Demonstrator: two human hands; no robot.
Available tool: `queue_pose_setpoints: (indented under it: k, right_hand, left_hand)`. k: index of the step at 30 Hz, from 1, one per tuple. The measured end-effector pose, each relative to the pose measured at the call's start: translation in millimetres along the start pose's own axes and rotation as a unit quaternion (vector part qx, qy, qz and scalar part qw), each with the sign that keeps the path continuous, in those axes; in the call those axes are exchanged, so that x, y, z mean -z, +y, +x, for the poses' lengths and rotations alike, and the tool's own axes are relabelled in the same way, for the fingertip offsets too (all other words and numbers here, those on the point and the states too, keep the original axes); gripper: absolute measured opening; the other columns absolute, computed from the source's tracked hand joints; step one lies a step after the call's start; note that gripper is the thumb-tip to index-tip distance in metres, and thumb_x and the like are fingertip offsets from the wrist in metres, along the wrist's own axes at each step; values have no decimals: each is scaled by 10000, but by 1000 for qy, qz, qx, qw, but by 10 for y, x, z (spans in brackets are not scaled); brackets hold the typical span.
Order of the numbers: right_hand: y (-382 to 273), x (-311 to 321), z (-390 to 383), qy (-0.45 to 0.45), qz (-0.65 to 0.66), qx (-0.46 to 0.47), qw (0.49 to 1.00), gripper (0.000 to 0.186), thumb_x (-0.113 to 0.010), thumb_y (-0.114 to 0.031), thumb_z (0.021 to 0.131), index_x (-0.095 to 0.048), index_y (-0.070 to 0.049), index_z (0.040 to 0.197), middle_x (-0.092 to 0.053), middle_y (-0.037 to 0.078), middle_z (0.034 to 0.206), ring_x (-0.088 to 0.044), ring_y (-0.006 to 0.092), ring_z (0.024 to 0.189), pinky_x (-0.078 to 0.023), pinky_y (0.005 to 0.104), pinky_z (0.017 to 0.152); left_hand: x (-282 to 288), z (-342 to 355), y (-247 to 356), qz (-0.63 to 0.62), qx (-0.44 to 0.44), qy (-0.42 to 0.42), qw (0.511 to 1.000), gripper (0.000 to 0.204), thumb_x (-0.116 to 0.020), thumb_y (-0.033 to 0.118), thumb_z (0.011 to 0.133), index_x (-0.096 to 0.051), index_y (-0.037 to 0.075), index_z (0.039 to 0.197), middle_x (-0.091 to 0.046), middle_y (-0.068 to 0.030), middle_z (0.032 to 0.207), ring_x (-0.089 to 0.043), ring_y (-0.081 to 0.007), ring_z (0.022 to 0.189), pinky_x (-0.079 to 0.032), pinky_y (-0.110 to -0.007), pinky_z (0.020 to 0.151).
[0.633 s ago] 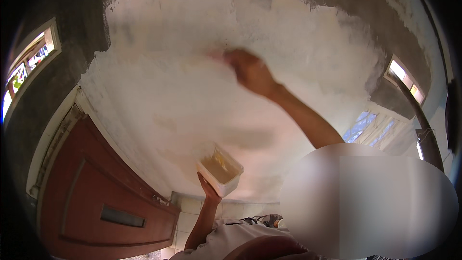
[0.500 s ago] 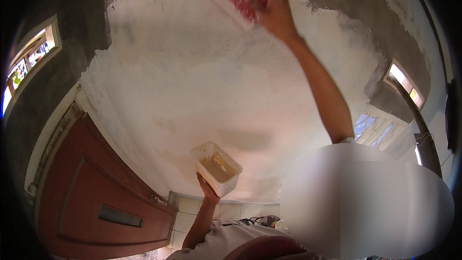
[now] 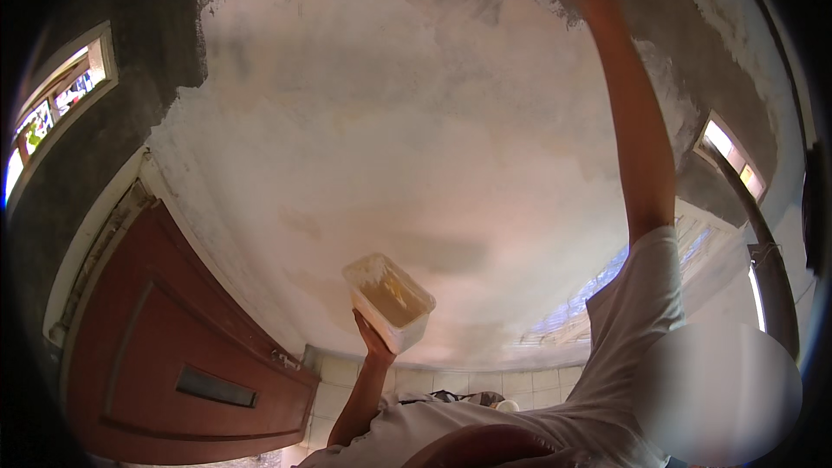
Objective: The person applies plaster to an interior wall using a hand tool. The person repeatedly loads a red scraper with white plaster from a plastic container and spreads it onto the wall's surface.
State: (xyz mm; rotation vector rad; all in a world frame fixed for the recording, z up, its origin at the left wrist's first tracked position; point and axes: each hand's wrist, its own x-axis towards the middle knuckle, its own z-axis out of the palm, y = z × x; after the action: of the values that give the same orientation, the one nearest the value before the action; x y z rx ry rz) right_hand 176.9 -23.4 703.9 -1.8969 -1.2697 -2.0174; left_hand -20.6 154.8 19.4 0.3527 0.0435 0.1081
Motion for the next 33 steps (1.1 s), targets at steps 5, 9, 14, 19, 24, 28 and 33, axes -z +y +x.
queue_pose_setpoints:
  k: [5, 9, 14, 19, 24, 28, 33]
  right_hand:
    - [-818, -573, -805, -36, -157, 122, 979, 442, -606, -132, 897, -612, -58, 1333, -685, 170, 1160, -682, 379, 974, -556, 509, 844]
    - [-1693, -809, -2174, -115, -133, 211, 962, 477, -642, -128, 889, -621, 9, 1346, -666, 202, 1242, -672, 350, 1106, -574, 470, 950]
    - [-2332, -511, -2768, -237, 81, 129, 959, 419, -674, -54, 848, -708, -65, 1266, -739, 130, 1120, -708, 292, 981, -576, 419, 854]
    - [-1509, -255, -1765, -42, 11, -24, 999, 551, -627, 50, 764, -719, -195, 1248, -683, -6, 1274, -659, 254, 1033, -486, 431, 763]
    - [-1116, -477, -1632, 1, -144, -64, 987, 472, -675, -7, 824, -710, -124, 1280, -688, 49, 1270, -657, 281, 1069, -511, 424, 870]
    - [-2124, -676, -2622, -100, 1, 78, 992, 466, -683, -53, 833, -709, -144, 1290, -684, 67, 1260, -652, 263, 1060, -532, 448, 905]
    - [-2744, -302, -3472, -210, 310, -239, 896, 357, -640, -8, 917, -677, -49, 1269, -706, 70, 977, -613, 183, 767, -538, 338, 722]
  left_hand:
    - [-62, 31, -74, -5, 15, -19, 1000, 808, -297, 750, 1017, -306, 202, 1612, -450, -62, 1553, -471, -298, 1408, -411, -492, 1164]
    - [-108, -15, -72, 14, 12, -28, 999, 809, -280, 748, 1020, -305, 198, 1613, -449, -73, 1557, -479, -307, 1406, -415, -492, 1166]
    - [-103, -89, 12, 7, 16, -7, 1000, 803, -270, 742, 1023, -310, 200, 1614, -446, -70, 1567, -474, -312, 1415, -410, -498, 1170]
    - [-15, -71, -10, -31, -3, -5, 1000, 783, -291, 727, 1027, -321, 206, 1612, -441, -59, 1579, -471, -312, 1419, -403, -510, 1176]
    - [-87, -102, -98, -4, 12, 19, 1000, 775, -340, 724, 1022, -354, 207, 1599, -481, -48, 1547, -497, -299, 1387, -429, -490, 1146]
    - [-246, -127, -144, -13, 26, -68, 997, 797, -368, 735, 1011, -352, 198, 1600, -485, -61, 1540, -495, -302, 1386, -429, -494, 1143]
    - [-93, -68, -30, -10, 16, 21, 1000, 797, -350, 729, 1021, -327, 193, 1610, -467, -59, 1560, -473, -302, 1411, -403, -494, 1173]
